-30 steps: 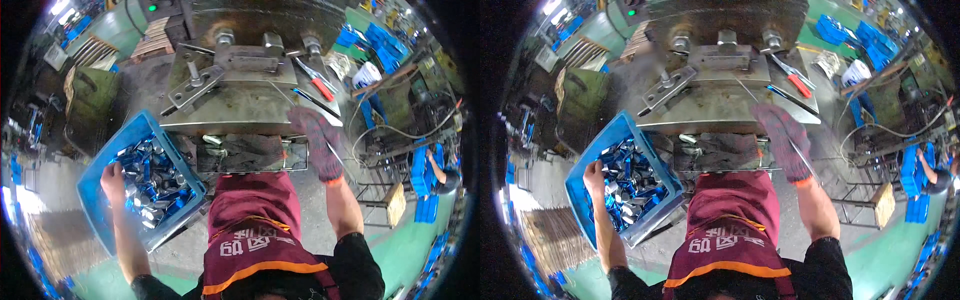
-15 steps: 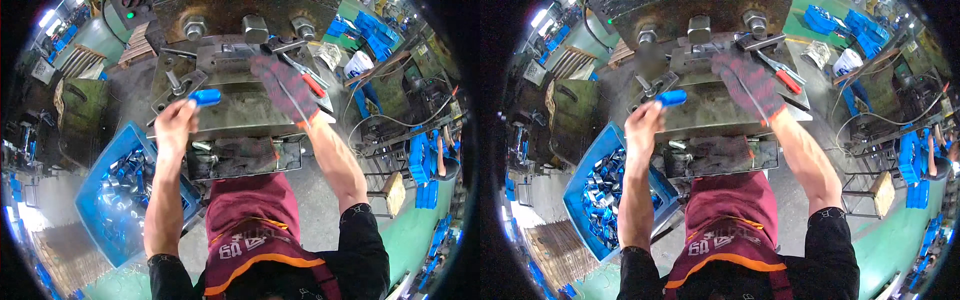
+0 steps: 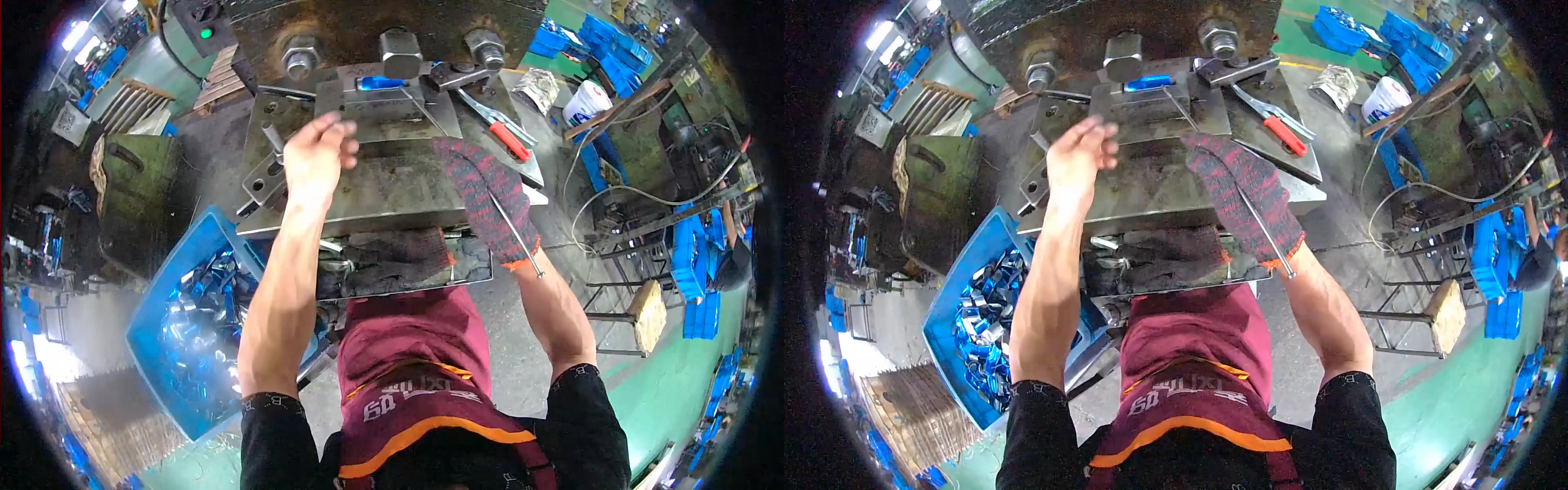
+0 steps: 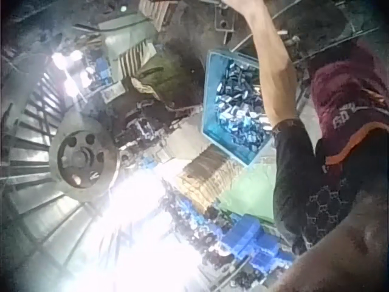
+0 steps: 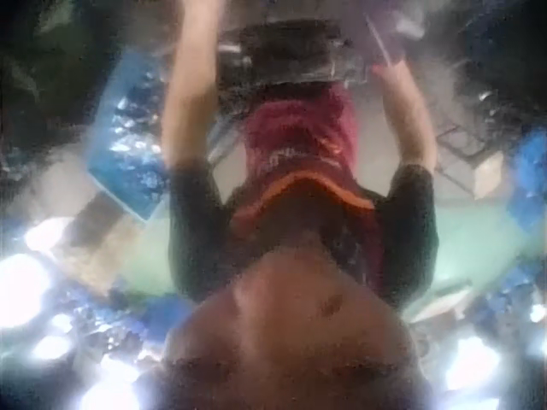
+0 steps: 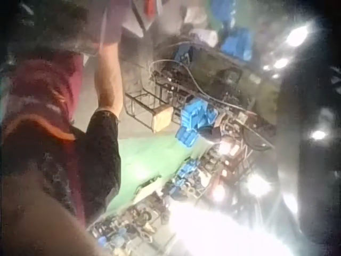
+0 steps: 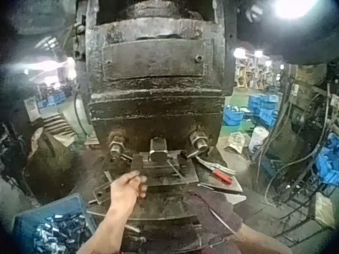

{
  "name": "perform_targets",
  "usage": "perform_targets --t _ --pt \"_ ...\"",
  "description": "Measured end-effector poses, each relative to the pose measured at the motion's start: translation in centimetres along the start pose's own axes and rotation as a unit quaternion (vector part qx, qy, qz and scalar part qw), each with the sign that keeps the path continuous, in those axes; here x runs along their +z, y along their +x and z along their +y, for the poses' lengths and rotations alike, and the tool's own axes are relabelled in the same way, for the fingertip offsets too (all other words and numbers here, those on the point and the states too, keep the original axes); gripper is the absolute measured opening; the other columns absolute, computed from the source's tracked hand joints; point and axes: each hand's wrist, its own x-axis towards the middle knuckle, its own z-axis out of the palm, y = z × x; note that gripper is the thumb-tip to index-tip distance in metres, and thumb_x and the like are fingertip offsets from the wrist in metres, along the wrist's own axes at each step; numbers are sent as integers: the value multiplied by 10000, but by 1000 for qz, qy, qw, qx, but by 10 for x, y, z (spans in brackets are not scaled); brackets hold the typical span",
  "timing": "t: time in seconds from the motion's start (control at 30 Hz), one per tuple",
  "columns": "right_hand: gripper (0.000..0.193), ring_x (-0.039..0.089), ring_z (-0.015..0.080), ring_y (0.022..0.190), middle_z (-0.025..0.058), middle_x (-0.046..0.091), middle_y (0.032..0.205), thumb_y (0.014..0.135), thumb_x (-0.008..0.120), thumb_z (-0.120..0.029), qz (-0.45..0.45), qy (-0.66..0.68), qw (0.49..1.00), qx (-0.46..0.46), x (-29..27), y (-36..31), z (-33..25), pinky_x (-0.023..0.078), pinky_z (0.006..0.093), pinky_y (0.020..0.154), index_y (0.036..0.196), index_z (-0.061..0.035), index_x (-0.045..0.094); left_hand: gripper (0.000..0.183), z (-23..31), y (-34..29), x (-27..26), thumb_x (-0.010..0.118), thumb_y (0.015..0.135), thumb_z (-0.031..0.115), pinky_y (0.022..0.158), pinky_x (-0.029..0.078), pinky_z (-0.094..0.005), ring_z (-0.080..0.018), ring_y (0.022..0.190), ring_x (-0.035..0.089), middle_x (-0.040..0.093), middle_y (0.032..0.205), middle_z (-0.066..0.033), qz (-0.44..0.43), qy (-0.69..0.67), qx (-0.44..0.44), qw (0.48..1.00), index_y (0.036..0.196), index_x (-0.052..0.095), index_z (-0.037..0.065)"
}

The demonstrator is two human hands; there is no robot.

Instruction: The person repeatedly takes metal pieces from a bin by hand, places them one at a time into a press machine to shape them, and removes each stamped piece using a metal rod.

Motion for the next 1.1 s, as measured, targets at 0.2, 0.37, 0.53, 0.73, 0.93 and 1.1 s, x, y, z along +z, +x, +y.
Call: perform_targets --t 0.2,0.37,0.53,0.73,0.93,1.1 --pt "494 566 322 1118 231 559 1230 946 480 -253 10 438 893 102 12 -17 6 400 406 1022 1267 121 446 221 -9 -99 -113 598 901 110 610 481 -228 -108 697 610 687 890 -73 115 133 27 984 1073 631 -25" --pt "468 566 314 1133 213 567 1232 944 489 -255 74 209 958 180 -18 -68 0 446 468 969 1250 100 477 220 -13 -181 -224 636 867 136 681 500 -288 -156 752 637 683 888 -123 191 469 8 862 1045 655 8" --pt "452 573 275 1127 176 575 1246 961 466 -276 98 143 959 222 -20 -125 7 444 415 973 1261 61 506 205 -11 -226 -250 609 823 75 786 496 -378 -323 900 623 642 980 -151 -14 601 41 798 1020 646 29" --pt "460 558 256 1141 170 571 1252 969 461 -291 57 152 963 217 -25 -131 -2 421 385 994 1274 53 496 226 -34 -197 -224 577 851 150 874 457 -424 -336 1001 581 624 1042 -139 -98 617 3 781 1041 647 50" --pt "455 583 243 1091 155 582 1226 954 503 -287 74 175 961 200 -25 -131 -20 435 379 979 1260 50 508 210 -71 -165 -222 553 854 176 841 494 -434 -318 1008 583 614 1027 -130 -240 678 -2 695 1021 650 93" --pt "453 569 265 1106 174 588 1199 949 505 -288 86 157 963 201 -26 -121 -13 465 396 946 1196 91 536 223 -54 -161 -213 593 820 189 796 486 -442 -367 956 602 629 1018 -176 -205 510 -69 833 999 647 67"
